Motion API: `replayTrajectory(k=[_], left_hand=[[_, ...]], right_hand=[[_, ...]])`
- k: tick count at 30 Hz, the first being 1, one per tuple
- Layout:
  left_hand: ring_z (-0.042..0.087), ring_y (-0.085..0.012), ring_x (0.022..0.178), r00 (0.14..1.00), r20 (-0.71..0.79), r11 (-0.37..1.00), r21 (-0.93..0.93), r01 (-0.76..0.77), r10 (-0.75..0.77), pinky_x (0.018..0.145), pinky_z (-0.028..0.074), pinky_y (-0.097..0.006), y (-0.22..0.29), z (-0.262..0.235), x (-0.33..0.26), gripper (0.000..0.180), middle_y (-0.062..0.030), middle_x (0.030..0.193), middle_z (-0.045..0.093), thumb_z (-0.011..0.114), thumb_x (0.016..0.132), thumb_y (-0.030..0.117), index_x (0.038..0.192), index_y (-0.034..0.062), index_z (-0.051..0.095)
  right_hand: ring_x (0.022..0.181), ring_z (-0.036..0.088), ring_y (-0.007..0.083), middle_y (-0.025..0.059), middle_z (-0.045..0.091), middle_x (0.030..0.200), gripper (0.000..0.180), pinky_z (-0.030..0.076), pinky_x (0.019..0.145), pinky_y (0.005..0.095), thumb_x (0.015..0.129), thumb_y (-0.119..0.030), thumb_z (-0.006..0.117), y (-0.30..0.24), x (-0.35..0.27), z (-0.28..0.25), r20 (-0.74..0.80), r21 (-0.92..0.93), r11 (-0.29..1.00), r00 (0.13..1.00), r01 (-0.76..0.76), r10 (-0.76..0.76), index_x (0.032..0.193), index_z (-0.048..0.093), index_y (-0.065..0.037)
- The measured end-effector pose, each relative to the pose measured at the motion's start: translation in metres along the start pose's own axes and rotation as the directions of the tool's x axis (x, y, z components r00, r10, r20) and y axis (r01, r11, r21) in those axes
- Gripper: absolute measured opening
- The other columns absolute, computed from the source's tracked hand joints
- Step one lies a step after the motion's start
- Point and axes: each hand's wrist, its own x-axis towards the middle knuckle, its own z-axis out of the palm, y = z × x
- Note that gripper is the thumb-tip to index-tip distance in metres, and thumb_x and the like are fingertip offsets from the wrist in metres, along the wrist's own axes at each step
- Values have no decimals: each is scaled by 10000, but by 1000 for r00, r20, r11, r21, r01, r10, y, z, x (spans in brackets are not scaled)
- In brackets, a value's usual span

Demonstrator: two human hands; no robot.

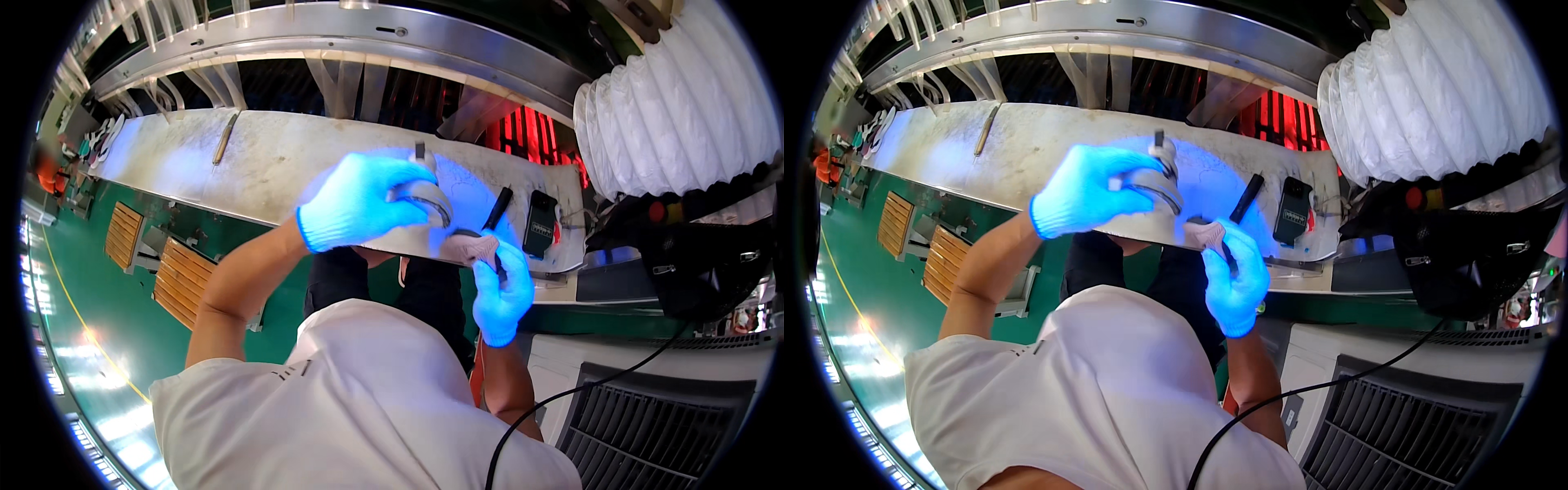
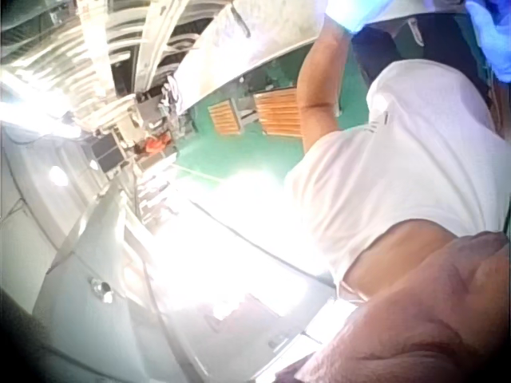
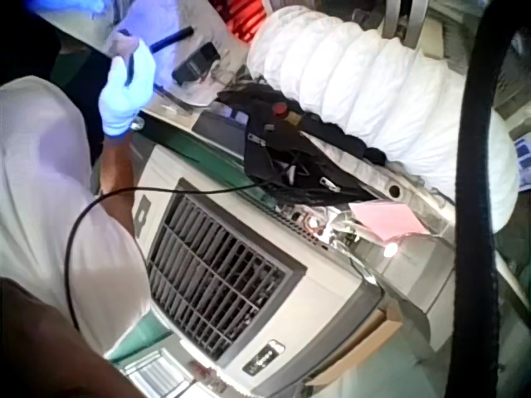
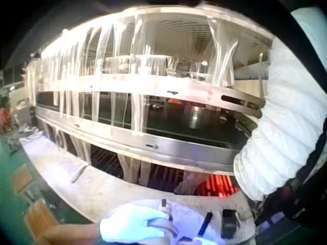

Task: The person scrubs the sole and upper parts of a white and black sneaker using a small black brush. They repeatedly rub the shoe's surfaces, rotate it to access different angles, and occasionally inspect the cleaned areas. The task is performed on a metal workbench in a factory setting.

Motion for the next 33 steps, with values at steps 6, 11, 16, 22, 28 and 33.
replayTrajectory(k=[6,11,16,22,28,33], left_hand=[[808,-290,1158,940,-341,969,-229,-86,3,1005,642,-416,-30,69,-26,519,-196,1336,787,968,889,189,1310,47,700],[823,-361,1130,839,-454,925,-74,-372,301,932,667,-421,-51,103,-35,426,-249,1397,767,946,881,48,1191,94,658],[807,-457,1118,819,-290,860,33,-509,495,930,666,-442,-36,93,-30,238,-291,1407,746,854,897,-25,1092,61,748],[694,-510,1376,866,-351,880,-185,-438,357,1145,561,-525,-26,111,-52,270,-393,1474,668,834,899,6,1144,-25,725],[716,-421,1382,870,-488,876,-384,-290,75,1138,574,-488,-8,127,-66,335,-323,1403,741,974,872,94,932,23,653],[719,-390,1386,881,-473,882,-408,-236,17,1106,601,-482,-9,123,-72,347,-285,1331,784,973,875,87,914,38,632]], right_hand=[[1001,740,197,119,796,1116,355,607,930,362,958,-136,884,-21,0,11,54,62,989,990,-135,132,1246,777,43],[1074,716,193,98,754,1187,304,578,988,345,932,-47,855,-9,18,18,154,209,950,967,-233,204,1220,793,28],[1073,687,196,76,697,1175,307,558,982,326,887,8,842,9,22,2,205,278,940,969,-196,141,1190,795,20],[1011,663,168,64,672,1128,327,545,908,306,849,59,841,12,2,3,153,349,910,972,-224,181,1168,792,4],[941,665,206,91,667,1074,310,555,824,325,837,53,866,-1,-18,22,98,252,959,989,-132,110,1113,749,-25],[884,638,190,76,657,1009,315,534,756,333,819,44,896,-5,-20,30,80,188,979,995,-74,60,1080,741,-40]])
